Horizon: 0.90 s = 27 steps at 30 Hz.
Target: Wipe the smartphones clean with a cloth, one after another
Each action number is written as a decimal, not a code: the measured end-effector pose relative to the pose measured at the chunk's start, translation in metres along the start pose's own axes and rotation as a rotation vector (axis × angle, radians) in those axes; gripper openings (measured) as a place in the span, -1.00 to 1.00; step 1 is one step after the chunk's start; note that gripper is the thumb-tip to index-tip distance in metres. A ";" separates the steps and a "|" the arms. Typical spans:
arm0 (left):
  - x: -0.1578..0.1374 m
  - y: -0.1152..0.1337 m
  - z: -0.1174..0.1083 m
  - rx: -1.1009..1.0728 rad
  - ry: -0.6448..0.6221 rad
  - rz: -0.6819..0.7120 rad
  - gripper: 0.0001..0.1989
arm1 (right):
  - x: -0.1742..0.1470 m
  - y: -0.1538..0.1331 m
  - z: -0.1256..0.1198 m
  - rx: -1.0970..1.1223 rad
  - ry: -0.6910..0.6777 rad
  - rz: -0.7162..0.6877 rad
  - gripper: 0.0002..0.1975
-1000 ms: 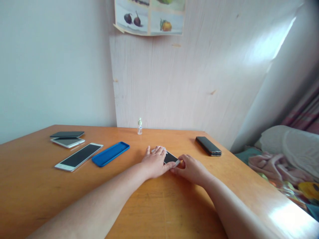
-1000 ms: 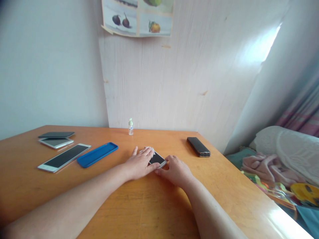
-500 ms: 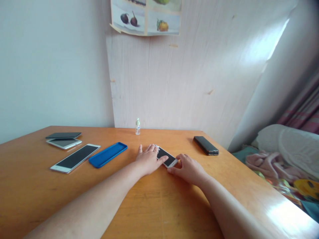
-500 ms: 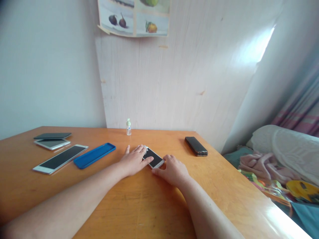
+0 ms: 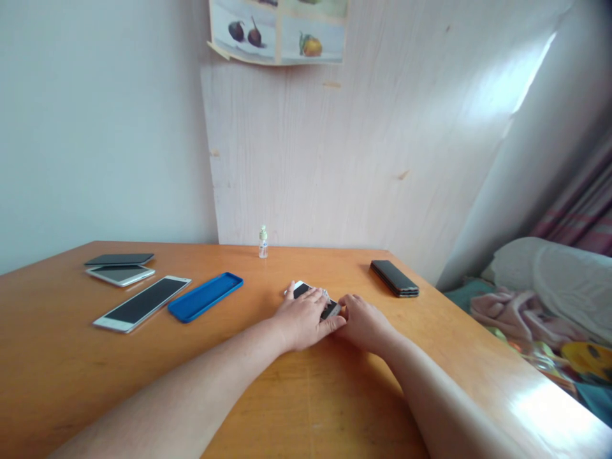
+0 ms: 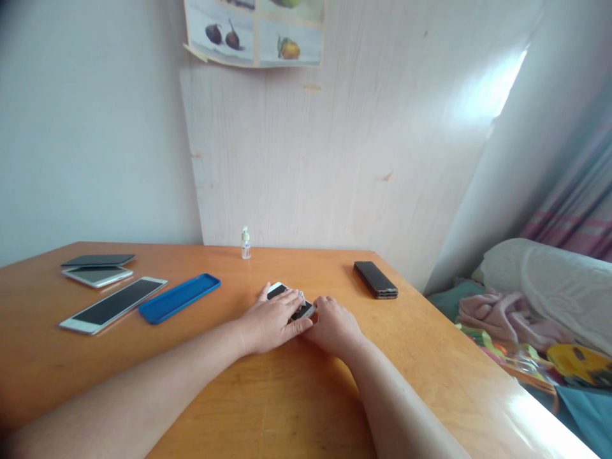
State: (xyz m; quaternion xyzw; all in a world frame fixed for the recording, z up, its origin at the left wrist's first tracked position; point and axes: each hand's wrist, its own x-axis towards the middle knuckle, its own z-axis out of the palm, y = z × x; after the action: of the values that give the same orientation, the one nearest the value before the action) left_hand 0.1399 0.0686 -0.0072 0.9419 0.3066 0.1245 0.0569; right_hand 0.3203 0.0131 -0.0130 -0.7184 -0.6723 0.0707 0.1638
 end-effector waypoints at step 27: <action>-0.002 -0.016 -0.001 0.059 0.030 -0.124 -0.23 | -0.001 0.003 0.000 0.093 -0.034 -0.001 -0.60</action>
State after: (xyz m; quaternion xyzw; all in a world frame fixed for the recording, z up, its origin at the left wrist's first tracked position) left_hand 0.1297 0.0802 -0.0099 0.9203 0.3689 0.1259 0.0319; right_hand 0.3234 0.0123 -0.0138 -0.7083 -0.6715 0.1140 0.1855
